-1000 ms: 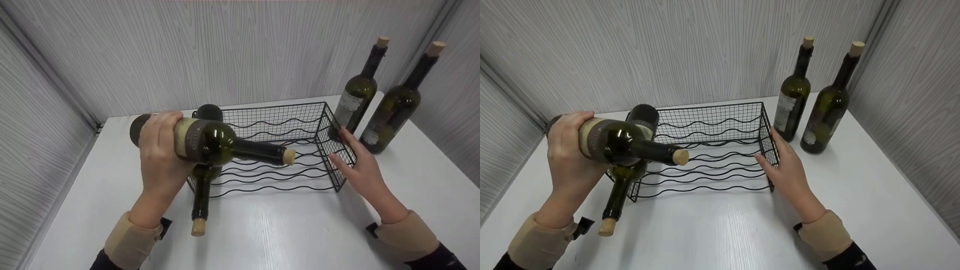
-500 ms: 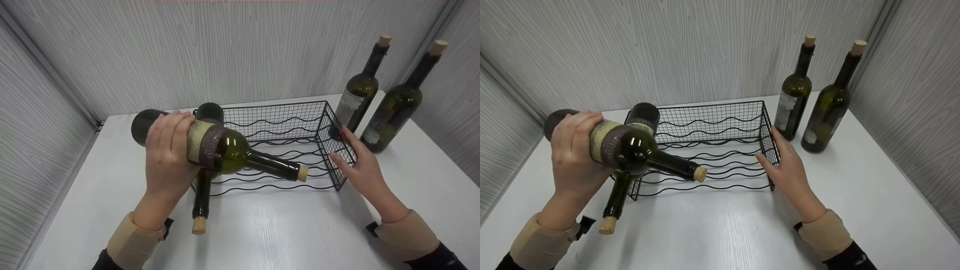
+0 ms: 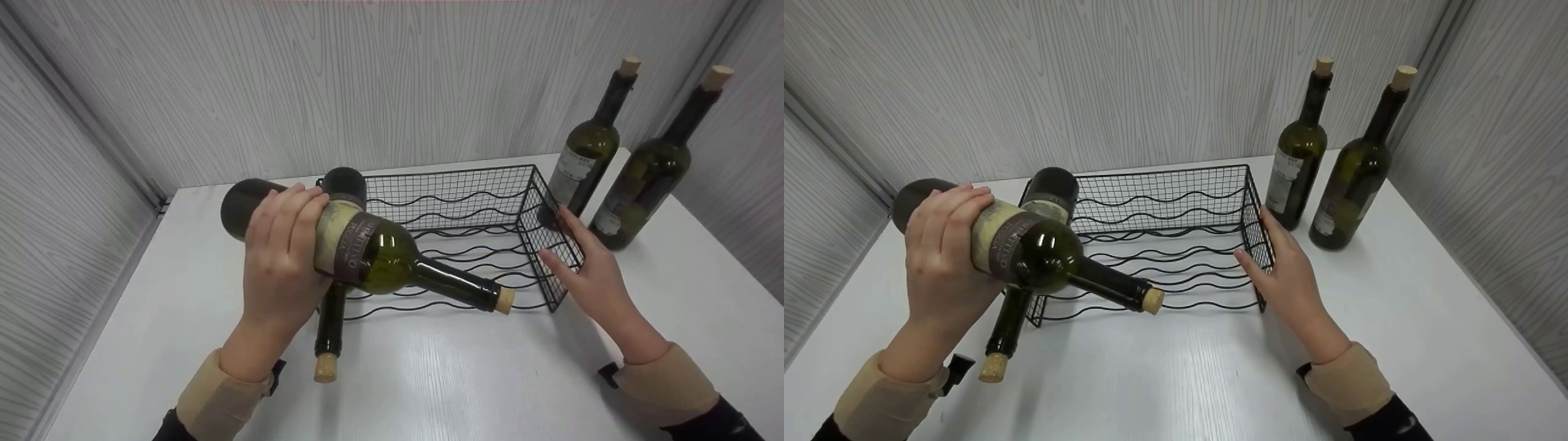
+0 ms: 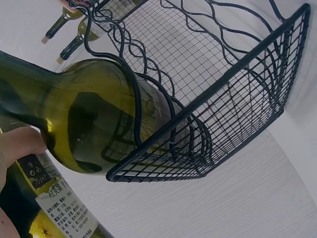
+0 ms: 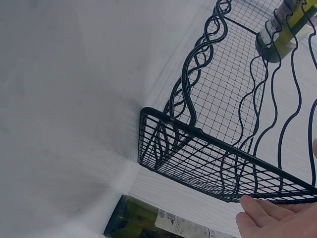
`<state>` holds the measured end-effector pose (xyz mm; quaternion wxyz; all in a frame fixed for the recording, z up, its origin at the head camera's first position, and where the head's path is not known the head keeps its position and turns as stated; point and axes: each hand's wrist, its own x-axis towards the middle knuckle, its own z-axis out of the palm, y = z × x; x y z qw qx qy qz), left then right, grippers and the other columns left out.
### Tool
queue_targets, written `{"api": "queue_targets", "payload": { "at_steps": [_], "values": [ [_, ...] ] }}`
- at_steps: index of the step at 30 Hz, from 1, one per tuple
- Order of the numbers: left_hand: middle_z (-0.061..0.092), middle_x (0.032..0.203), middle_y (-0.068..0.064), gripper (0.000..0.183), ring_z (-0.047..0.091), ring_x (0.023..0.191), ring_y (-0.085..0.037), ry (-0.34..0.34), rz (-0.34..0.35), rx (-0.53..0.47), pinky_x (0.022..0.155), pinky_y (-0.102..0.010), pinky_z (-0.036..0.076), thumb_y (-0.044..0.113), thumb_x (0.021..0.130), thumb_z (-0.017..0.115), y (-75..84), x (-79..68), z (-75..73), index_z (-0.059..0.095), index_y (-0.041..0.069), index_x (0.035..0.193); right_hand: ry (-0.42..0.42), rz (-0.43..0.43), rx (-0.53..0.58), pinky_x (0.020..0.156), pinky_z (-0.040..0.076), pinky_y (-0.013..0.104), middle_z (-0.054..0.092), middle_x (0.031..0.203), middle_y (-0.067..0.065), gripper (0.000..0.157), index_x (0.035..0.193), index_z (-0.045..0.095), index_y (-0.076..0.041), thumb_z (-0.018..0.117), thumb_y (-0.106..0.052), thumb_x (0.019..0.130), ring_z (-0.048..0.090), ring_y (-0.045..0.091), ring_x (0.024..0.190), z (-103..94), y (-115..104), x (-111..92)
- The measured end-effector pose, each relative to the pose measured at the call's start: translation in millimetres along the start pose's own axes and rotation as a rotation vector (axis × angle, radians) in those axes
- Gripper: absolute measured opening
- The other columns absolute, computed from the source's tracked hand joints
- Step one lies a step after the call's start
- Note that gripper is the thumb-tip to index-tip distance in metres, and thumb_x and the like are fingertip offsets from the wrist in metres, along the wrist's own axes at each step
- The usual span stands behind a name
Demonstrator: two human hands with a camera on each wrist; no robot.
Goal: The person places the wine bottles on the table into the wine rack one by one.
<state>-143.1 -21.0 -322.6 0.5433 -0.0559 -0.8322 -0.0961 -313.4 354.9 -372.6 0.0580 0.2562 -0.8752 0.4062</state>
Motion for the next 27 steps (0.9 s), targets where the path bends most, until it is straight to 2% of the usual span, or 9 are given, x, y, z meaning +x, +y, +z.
{"api": "queue_targets", "payload": {
  "at_steps": [10,27],
  "values": [
    [0.072,0.130,-0.015,0.052,0.064,0.129,-0.034,-0.029,0.017,0.017,0.122,-0.049,0.046,0.000,0.080,0.086,1.7,0.2,-0.2,0.065,0.003,0.128,0.005,0.001,0.000,0.128,0.026,0.068,0.035,0.171,0.020,0.076,0.168,0.029,-0.008,0.069,-0.027,0.105,0.031,0.046,0.159,0.7,-0.7,0.5],
    [0.071,0.131,-0.014,0.063,0.065,0.128,-0.034,-0.025,0.047,0.011,0.120,-0.050,0.047,-0.006,0.073,0.089,2.9,-2.4,0.3,0.065,0.004,0.130,-0.054,0.034,-0.037,0.126,0.025,0.073,0.031,0.174,0.017,0.080,0.171,0.024,-0.020,0.068,-0.034,0.106,0.028,0.047,0.160,-5.8,0.9,-0.3]
  ]
}}
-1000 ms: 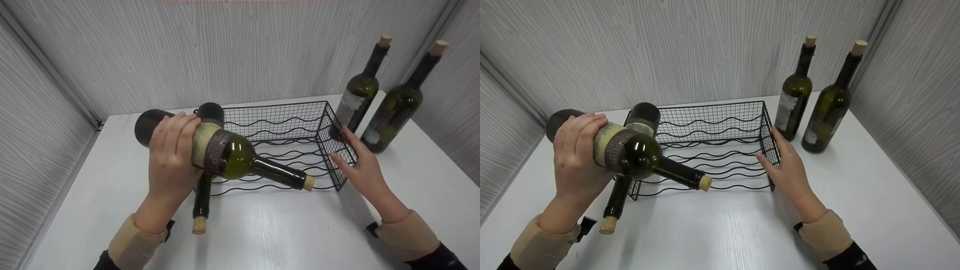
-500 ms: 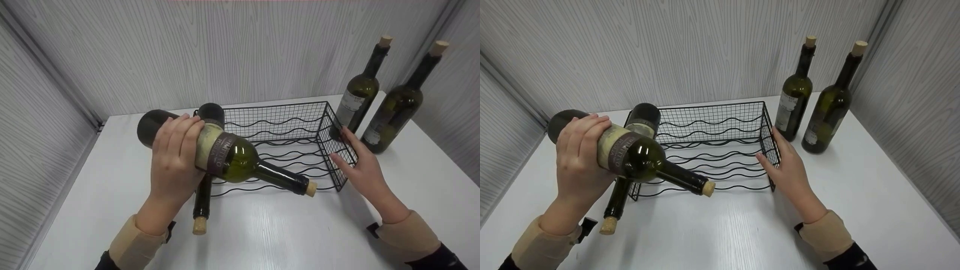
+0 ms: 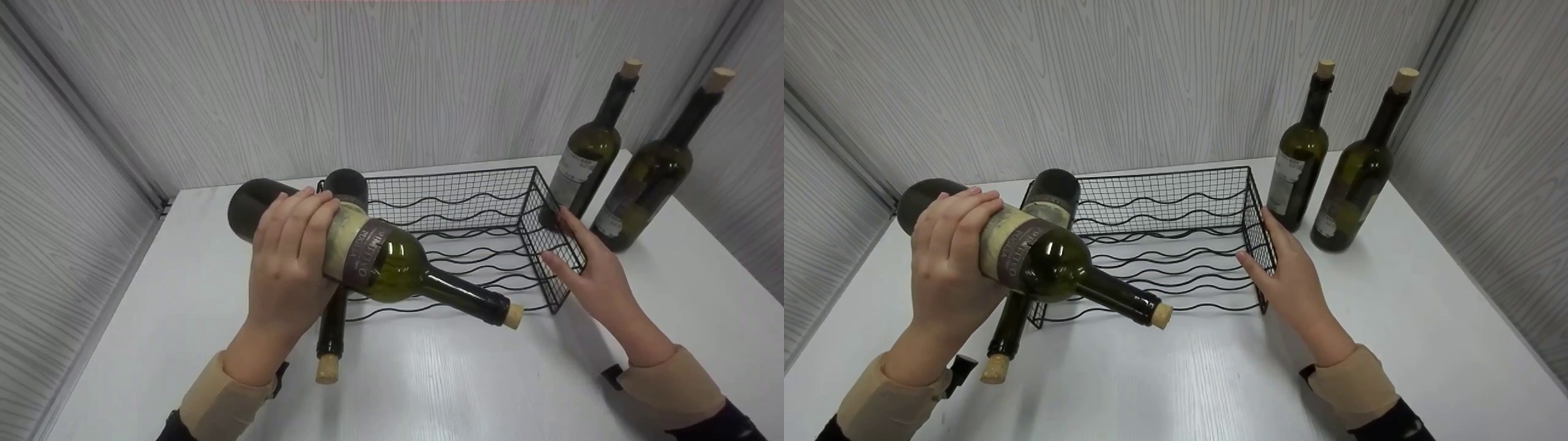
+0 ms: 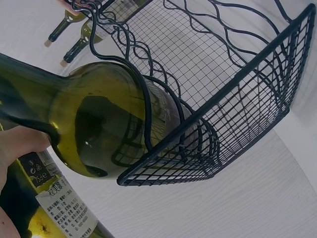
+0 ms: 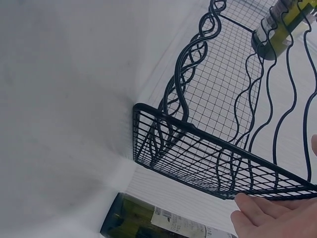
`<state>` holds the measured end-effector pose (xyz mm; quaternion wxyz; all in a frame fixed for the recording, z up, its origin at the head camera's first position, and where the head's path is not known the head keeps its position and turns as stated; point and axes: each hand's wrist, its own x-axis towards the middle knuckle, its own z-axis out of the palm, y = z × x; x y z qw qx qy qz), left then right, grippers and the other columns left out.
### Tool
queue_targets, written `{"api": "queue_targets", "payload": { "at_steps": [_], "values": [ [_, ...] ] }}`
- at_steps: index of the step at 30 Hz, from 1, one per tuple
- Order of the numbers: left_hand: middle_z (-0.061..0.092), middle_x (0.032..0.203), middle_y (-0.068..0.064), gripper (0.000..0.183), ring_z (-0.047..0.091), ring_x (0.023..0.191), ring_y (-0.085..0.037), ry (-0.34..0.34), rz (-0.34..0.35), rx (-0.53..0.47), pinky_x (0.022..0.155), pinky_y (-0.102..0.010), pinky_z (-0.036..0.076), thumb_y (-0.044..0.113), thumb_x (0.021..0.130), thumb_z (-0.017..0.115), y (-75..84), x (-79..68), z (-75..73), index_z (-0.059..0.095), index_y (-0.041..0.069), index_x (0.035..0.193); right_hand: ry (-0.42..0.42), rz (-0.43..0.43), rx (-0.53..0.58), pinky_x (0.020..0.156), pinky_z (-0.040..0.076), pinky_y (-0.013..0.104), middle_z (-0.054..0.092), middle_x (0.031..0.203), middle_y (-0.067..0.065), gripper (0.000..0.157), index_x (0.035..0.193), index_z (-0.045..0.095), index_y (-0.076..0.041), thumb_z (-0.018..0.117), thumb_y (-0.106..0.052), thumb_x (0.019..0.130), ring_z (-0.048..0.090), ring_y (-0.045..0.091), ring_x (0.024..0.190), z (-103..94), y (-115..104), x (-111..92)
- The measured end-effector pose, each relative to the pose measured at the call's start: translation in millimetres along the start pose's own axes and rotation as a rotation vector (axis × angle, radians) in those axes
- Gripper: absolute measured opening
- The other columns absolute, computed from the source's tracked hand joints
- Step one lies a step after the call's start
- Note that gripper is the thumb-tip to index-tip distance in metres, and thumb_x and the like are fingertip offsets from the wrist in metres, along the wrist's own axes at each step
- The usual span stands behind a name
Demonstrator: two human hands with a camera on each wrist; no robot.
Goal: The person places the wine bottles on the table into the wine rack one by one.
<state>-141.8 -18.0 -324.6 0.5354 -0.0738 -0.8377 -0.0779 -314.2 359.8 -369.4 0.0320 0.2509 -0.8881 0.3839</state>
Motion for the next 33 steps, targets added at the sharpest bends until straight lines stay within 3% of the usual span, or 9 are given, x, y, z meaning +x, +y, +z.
{"api": "queue_targets", "payload": {
  "at_steps": [5,9,13,14,19,21,24,33],
  "values": [
    [0.071,0.131,-0.015,0.059,0.065,0.129,-0.034,-0.005,0.013,0.015,0.120,-0.049,0.047,-0.005,0.076,0.088,0.9,0.5,-1.3,0.065,0.003,0.130,0.012,-0.023,-0.021,0.125,0.023,0.075,0.030,0.174,0.018,0.079,0.170,0.025,-0.017,0.068,-0.033,0.105,0.026,0.047,0.160,-3.9,-2.4,-0.4],
    [0.071,0.131,-0.015,0.056,0.065,0.129,-0.033,-0.009,0.018,0.025,0.122,-0.047,0.046,-0.005,0.078,0.086,1.3,1.0,-2.2,0.065,0.003,0.129,0.089,-0.069,0.015,0.127,0.023,0.072,0.029,0.175,0.016,0.079,0.169,0.027,-0.014,0.070,-0.028,0.104,0.024,0.042,0.162,-8.4,-13.0,-3.6],
    [0.071,0.132,-0.015,0.056,0.064,0.130,-0.033,-0.010,0.021,0.028,0.122,-0.047,0.045,-0.003,0.079,0.086,1.7,1.7,-2.7,0.065,0.003,0.130,0.159,-0.150,0.043,0.128,0.022,0.071,0.032,0.174,0.009,0.077,0.169,0.030,-0.019,0.070,-0.019,0.102,0.025,0.035,0.163,-13.3,-32.2,-10.0],
    [0.071,0.132,-0.014,0.055,0.064,0.130,-0.033,-0.010,0.024,0.030,0.122,-0.047,0.045,-0.003,0.079,0.086,2.1,1.9,-2.9,0.065,0.003,0.130,0.170,-0.178,0.045,0.130,0.022,0.068,0.033,0.174,0.007,0.078,0.168,0.032,-0.021,0.071,-0.017,0.101,0.027,0.032,0.162,-14.1,-37.6,-12.3],
    [0.070,0.133,-0.014,0.052,0.064,0.130,-0.033,-0.016,0.039,0.035,0.122,-0.047,0.046,-0.001,0.082,0.084,4.6,3.5,-4.5,0.065,0.004,0.130,0.194,-0.366,0.043,0.131,0.025,0.031,0.041,0.170,0.004,0.083,0.166,0.038,-0.016,0.073,-0.004,0.092,0.034,0.013,0.159,-14.9,-63.6,-27.1],
    [0.070,0.133,-0.014,0.051,0.064,0.130,-0.033,-0.018,0.047,0.038,0.122,-0.047,0.046,0.000,0.083,0.084,6.0,3.9,-5.3,0.064,0.004,0.130,0.187,-0.433,0.048,0.129,0.024,0.021,0.043,0.169,0.005,0.084,0.164,0.040,-0.012,0.074,-0.002,0.089,0.034,0.009,0.158,-14.0,-72.4,-33.2],
    [0.071,0.133,-0.014,0.050,0.064,0.130,-0.033,-0.016,0.064,0.047,0.121,-0.048,0.047,0.001,0.084,0.084,7.9,4.1,-6.2,0.064,0.004,0.130,0.155,-0.498,0.070,0.131,0.024,0.022,0.044,0.169,0.008,0.082,0.162,0.041,-0.006,0.076,-0.003,0.088,0.035,0.012,0.159,-12.0,-83.5,-41.3],
    [0.072,0.130,-0.015,0.054,0.066,0.126,-0.032,0.036,0.154,0.089,0.116,-0.046,0.051,-0.004,0.081,0.085,12.2,3.7,-6.5,0.065,0.003,0.130,0.010,-0.532,0.106,0.133,0.020,0.024,0.043,0.169,0.009,0.078,0.163,0.040,-0.006,0.077,-0.024,0.096,0.035,0.015,0.159,-5.6,-107.3,-60.3]
  ]
}}
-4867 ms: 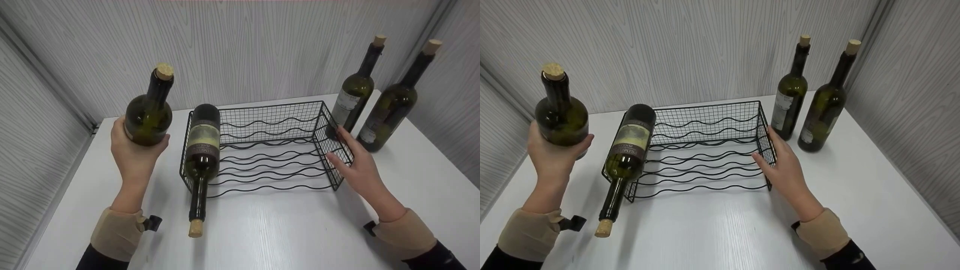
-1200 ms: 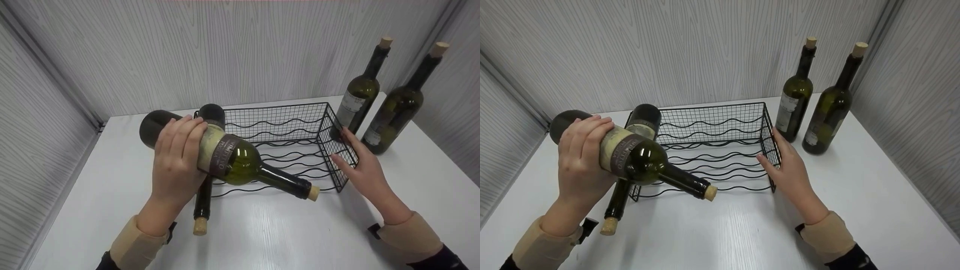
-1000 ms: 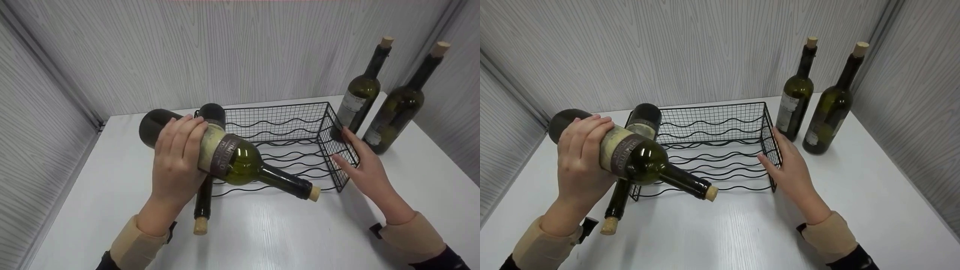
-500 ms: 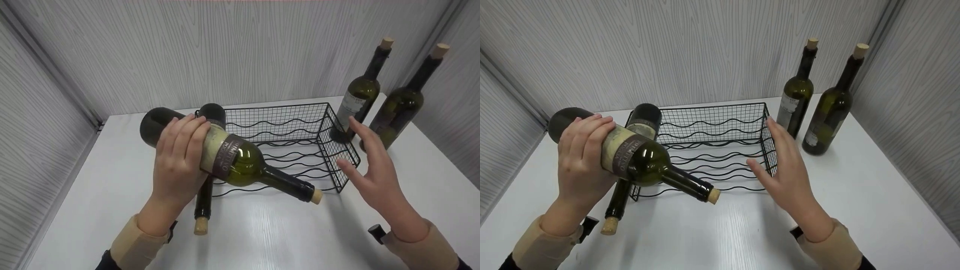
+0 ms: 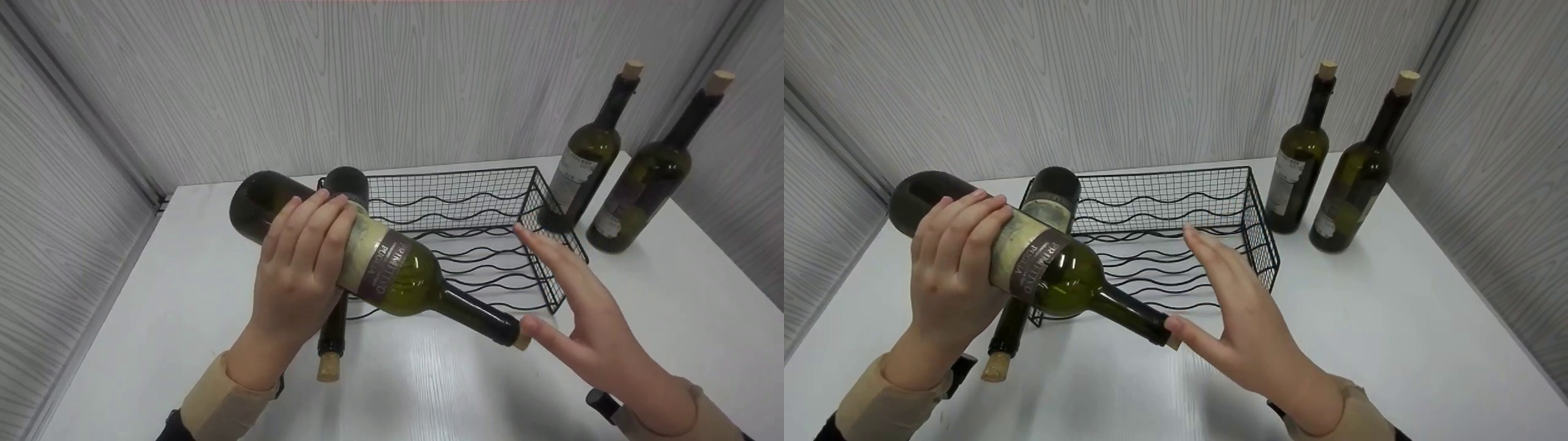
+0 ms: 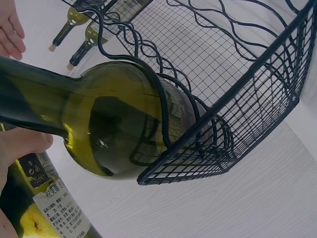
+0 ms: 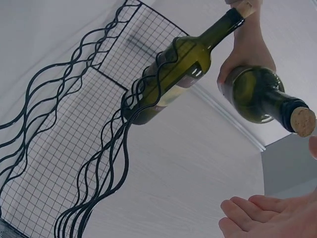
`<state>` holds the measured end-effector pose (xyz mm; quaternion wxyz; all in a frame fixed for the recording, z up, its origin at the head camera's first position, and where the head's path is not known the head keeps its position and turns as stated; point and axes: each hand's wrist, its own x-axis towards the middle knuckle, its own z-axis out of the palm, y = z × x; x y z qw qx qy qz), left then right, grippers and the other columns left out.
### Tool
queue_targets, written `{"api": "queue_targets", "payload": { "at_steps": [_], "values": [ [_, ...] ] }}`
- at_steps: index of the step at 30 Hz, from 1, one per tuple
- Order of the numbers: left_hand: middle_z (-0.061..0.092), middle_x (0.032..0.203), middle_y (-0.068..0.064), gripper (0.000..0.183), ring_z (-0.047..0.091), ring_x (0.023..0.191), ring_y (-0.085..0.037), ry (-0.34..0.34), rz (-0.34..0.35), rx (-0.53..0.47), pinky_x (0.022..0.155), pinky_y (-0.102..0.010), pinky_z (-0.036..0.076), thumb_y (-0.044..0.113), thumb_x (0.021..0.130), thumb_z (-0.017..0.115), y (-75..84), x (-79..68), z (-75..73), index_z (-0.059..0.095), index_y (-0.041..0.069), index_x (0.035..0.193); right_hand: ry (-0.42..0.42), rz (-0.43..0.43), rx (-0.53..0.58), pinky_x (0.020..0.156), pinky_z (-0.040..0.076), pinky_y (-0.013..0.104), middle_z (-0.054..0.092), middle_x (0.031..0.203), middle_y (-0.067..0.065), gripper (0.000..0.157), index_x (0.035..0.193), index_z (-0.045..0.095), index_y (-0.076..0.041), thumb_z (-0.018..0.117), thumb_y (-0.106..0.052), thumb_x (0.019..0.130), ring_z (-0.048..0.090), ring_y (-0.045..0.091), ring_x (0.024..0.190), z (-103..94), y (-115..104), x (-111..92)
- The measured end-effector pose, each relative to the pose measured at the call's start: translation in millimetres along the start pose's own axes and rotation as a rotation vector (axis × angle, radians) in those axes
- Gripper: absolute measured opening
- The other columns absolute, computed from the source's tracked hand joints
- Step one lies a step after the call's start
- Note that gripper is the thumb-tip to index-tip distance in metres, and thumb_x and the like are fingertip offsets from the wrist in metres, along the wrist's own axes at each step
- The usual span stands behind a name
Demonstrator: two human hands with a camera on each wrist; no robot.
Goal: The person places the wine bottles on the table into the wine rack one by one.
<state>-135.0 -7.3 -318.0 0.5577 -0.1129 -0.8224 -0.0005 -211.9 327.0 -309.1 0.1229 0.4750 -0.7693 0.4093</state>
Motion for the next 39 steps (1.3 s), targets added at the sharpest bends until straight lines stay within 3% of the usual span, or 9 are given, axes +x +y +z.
{"api": "queue_targets", "payload": {
  "at_steps": [4,7,10,13,20,24,31,37,39],
  "values": [
    [0.073,0.129,-0.014,0.050,0.067,0.126,-0.031,0.009,0.025,0.009,0.120,-0.042,0.048,-0.002,0.084,0.084,3.7,1.5,-2.2,0.066,0.003,0.129,-0.055,0.012,0.002,0.133,0.019,0.023,0.042,0.170,0.008,0.080,0.164,0.039,-0.009,0.076,-0.025,0.095,0.035,0.017,0.160,6.8,-4.9,-2.9],
    [0.073,0.128,-0.014,0.049,0.068,0.126,-0.031,0.014,0.044,0.007,0.122,-0.039,0.046,-0.002,0.084,0.084,6.1,2.0,-3.8,0.067,0.004,0.129,-0.108,0.063,0.007,0.132,0.025,0.045,0.041,0.171,0.004,0.082,0.166,0.038,-0.015,0.076,-0.022,0.093,0.034,0.019,0.160,11.2,-8.9,-5.2],
    [0.073,0.128,-0.013,0.046,0.068,0.125,-0.030,0.021,0.081,0.024,0.120,-0.039,0.047,-0.002,0.085,0.082,8.0,1.6,-5.2,0.067,0.004,0.129,-0.162,0.111,0.027,0.123,0.030,0.068,0.041,0.171,-0.003,0.084,0.166,0.037,-0.022,0.077,-0.021,0.092,0.035,0.017,0.160,14.2,-13.1,-5.9],
    [0.074,0.127,-0.012,0.042,0.069,0.124,-0.029,0.042,0.136,0.050,0.117,-0.038,0.049,-0.004,0.088,0.079,9.5,2.0,-5.9,0.068,0.004,0.127,-0.206,0.118,0.042,0.115,0.038,0.076,0.042,0.170,-0.006,0.083,0.166,0.037,-0.026,0.077,-0.023,0.093,0.038,0.014,0.158,16.6,-16.5,-5.6],
    [0.074,0.126,-0.009,0.031,0.070,0.120,-0.024,0.101,0.278,0.128,0.118,-0.034,0.049,-0.002,0.095,0.072,15.6,4.7,-8.2,0.069,0.005,0.125,-0.303,0.143,0.038,0.109,0.051,0.068,0.046,0.165,-0.015,0.082,0.165,0.037,-0.035,0.079,-0.028,0.094,0.048,0.013,0.151,23.3,-26.0,-8.2],
    [0.075,0.126,-0.008,0.031,0.071,0.118,-0.024,0.120,0.319,0.140,0.122,-0.032,0.045,-0.001,0.094,0.074,19.9,6.5,-10.5,0.069,0.006,0.124,-0.347,0.133,0.027,0.111,0.055,0.058,0.050,0.161,-0.015,0.078,0.162,0.040,-0.037,0.080,-0.034,0.095,0.052,0.013,0.148,27.4,-26.5,-10.1],
    [0.075,0.126,-0.006,0.032,0.071,0.117,-0.022,0.119,0.375,0.171,0.115,-0.031,0.049,0.002,0.093,0.077,23.6,6.3,-11.8,0.070,0.009,0.124,-0.396,0.126,0.041,0.112,0.056,0.049,0.056,0.156,-0.014,0.070,0.159,0.045,-0.036,0.078,-0.038,0.098,0.057,0.013,0.143,31.7,-23.5,-11.0],
    [0.075,0.124,-0.005,0.030,0.073,0.115,-0.021,0.154,0.428,0.204,0.113,-0.029,0.050,0.004,0.093,0.077,26.0,8.8,-10.3,0.070,0.010,0.122,-0.454,0.147,0.153,0.115,0.054,0.040,0.062,0.148,-0.012,0.060,0.155,0.051,-0.032,0.076,-0.034,0.101,0.061,0.013,0.137,34.8,-20.3,-10.4],
    [0.075,0.125,-0.004,0.031,0.073,0.115,-0.020,0.160,0.446,0.212,0.114,-0.029,0.050,0.004,0.093,0.077,27.0,9.5,-10.6,0.069,0.010,0.122,-0.485,0.189,0.213,0.116,0.053,0.035,0.064,0.145,-0.013,0.055,0.152,0.053,-0.033,0.075,-0.033,0.101,0.062,0.011,0.134,36.0,-19.5,-10.5]
  ]
}}
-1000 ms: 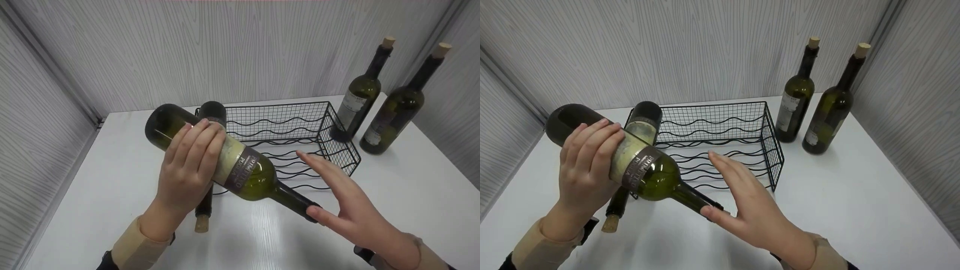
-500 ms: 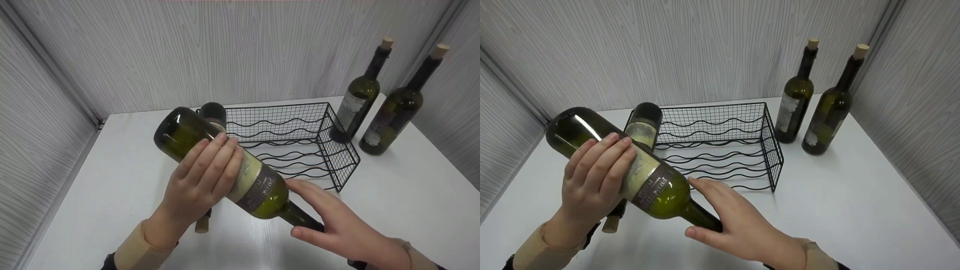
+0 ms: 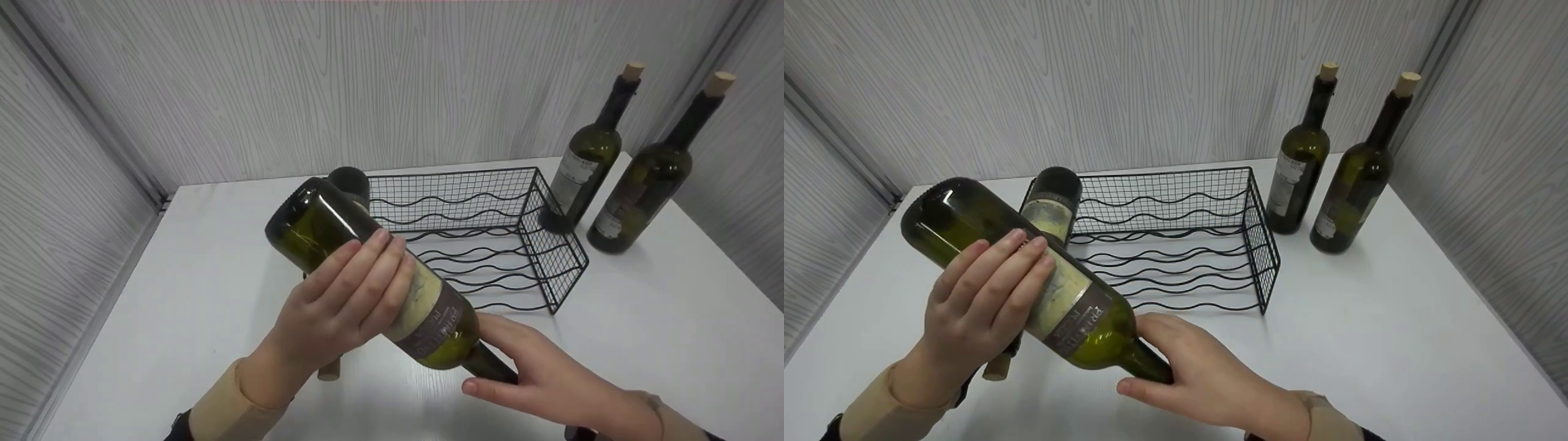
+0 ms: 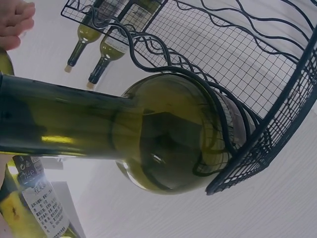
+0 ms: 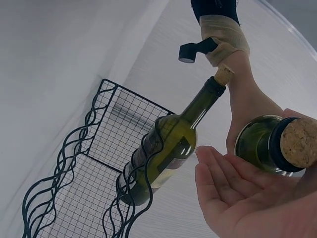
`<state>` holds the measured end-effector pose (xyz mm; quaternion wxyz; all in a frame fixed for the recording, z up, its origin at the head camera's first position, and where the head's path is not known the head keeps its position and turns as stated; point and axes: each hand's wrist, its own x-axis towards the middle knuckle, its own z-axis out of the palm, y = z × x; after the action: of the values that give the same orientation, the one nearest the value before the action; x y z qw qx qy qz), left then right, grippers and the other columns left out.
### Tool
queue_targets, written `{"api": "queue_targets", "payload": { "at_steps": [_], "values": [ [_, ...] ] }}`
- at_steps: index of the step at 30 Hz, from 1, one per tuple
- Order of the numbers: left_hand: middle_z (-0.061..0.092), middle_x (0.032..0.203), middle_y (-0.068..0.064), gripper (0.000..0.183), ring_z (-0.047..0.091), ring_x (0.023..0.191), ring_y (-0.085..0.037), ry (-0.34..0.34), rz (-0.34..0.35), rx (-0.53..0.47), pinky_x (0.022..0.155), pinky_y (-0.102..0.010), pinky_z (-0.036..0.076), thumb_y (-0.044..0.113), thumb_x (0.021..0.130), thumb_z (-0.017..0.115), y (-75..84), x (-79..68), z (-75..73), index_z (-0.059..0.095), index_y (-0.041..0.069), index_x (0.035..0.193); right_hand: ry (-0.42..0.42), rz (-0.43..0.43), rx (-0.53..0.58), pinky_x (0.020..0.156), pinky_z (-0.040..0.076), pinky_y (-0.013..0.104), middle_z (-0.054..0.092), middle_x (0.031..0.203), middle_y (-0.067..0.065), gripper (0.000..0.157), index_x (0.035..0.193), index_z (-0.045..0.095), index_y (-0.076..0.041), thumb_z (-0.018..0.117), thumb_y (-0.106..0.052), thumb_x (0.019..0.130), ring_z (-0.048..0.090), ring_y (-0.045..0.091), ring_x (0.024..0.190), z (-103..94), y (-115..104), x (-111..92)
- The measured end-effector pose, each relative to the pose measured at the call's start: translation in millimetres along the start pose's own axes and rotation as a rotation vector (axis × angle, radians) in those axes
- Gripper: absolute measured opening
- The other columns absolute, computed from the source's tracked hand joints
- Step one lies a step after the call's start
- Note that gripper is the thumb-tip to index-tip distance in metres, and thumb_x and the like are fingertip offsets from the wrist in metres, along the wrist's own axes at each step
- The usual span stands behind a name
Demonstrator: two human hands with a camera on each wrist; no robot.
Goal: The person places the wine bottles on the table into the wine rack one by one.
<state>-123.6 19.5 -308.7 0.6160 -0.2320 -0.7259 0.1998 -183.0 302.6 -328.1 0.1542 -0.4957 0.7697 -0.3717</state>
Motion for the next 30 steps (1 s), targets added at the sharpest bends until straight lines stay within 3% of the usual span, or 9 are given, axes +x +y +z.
{"api": "queue_targets", "payload": {
  "at_steps": [4,6,7,11,13,15,19,23,30],
  "values": [
    [0.075,0.125,-0.004,0.032,0.072,0.116,-0.018,0.016,0.038,0.021,0.109,-0.027,0.053,0.005,0.092,0.079,0.7,2.5,-0.3,0.069,0.010,0.122,-0.083,0.083,0.168,0.107,0.053,0.025,0.068,0.136,-0.009,0.046,0.147,0.059,-0.028,0.073,-0.029,0.103,0.063,0.008,0.122,1.4,1.7,2.2],
    [0.075,0.125,-0.004,0.033,0.072,0.116,-0.017,0.024,0.059,0.030,0.105,-0.026,0.054,0.006,0.091,0.079,1.1,3.3,0.0,0.069,0.010,0.122,-0.132,0.128,0.288,0.082,0.059,0.021,0.069,0.131,0.002,0.043,0.144,0.060,-0.018,0.071,-0.024,0.103,0.067,0.004,0.095,2.1,2.9,3.0],
    [0.075,0.125,-0.004,0.033,0.072,0.116,-0.017,0.027,0.069,0.035,0.103,-0.026,0.055,0.006,0.091,0.080,1.2,3.8,0.3,0.069,0.010,0.122,-0.149,0.142,0.333,0.076,0.058,0.020,0.069,0.127,0.006,0.040,0.142,0.061,-0.014,0.071,-0.021,0.103,0.065,0.003,0.089,2.6,3.7,3.6],
    [0.075,0.124,-0.003,0.033,0.072,0.117,-0.015,0.017,0.096,0.048,0.101,-0.025,0.055,0.009,0.092,0.080,2.0,3.2,1.3,0.068,0.011,0.123,-0.214,0.176,0.543,0.067,0.058,0.020,0.072,0.121,0.023,0.039,0.139,0.059,0.003,0.066,-0.011,0.103,0.069,0.005,0.082,6.8,8.2,5.9],
    [0.075,0.125,-0.002,0.033,0.072,0.117,-0.015,0.005,0.101,0.048,0.102,-0.024,0.055,0.009,0.092,0.080,2.3,1.9,1.9,0.068,0.011,0.123,-0.235,0.185,0.615,0.086,0.059,0.021,0.075,0.119,0.020,0.039,0.138,0.059,0.006,0.064,-0.010,0.103,0.072,0.009,0.101,9.1,10.2,7.3],
    [0.075,0.125,-0.002,0.032,0.071,0.118,-0.015,-0.007,0.104,0.044,0.102,-0.024,0.055,0.009,0.093,0.079,2.7,0.4,3.1,0.068,0.012,0.123,-0.258,0.220,0.695,0.090,0.060,0.022,0.078,0.114,0.015,0.037,0.136,0.058,0.008,0.063,-0.009,0.103,0.074,0.010,0.104,10.5,11.3,7.8],
    [0.075,0.125,-0.001,0.031,0.071,0.118,-0.015,-0.023,0.098,0.018,0.103,-0.026,0.056,0.009,0.095,0.077,3.3,-2.8,5.8,0.068,0.012,0.124,-0.284,0.266,0.783,0.079,0.060,0.019,0.076,0.094,-0.002,0.028,0.123,0.060,0.009,0.062,-0.011,0.104,0.072,0.006,0.085,13.2,13.6,7.0],
    [0.074,0.127,-0.001,0.032,0.071,0.119,-0.015,-0.052,0.086,-0.005,0.106,-0.027,0.056,0.009,0.095,0.077,3.2,-4.7,7.0,0.067,0.013,0.125,-0.296,0.272,0.836,0.063,0.054,0.015,0.069,0.078,-0.007,0.022,0.113,0.059,0.009,0.062,-0.011,0.104,0.065,0.001,0.065,16.1,15.9,5.5],
    [0.073,0.129,-0.001,0.037,0.069,0.122,-0.017,-0.104,0.090,-0.033,0.108,-0.028,0.055,0.011,0.094,0.079,2.7,-6.1,6.6,0.066,0.013,0.128,-0.281,0.328,0.833,0.053,0.043,0.015,0.057,0.069,-0.011,0.017,0.113,0.060,-0.001,0.064,-0.014,0.103,0.051,0.000,0.054,18.2,14.6,6.1]
  ]
}}
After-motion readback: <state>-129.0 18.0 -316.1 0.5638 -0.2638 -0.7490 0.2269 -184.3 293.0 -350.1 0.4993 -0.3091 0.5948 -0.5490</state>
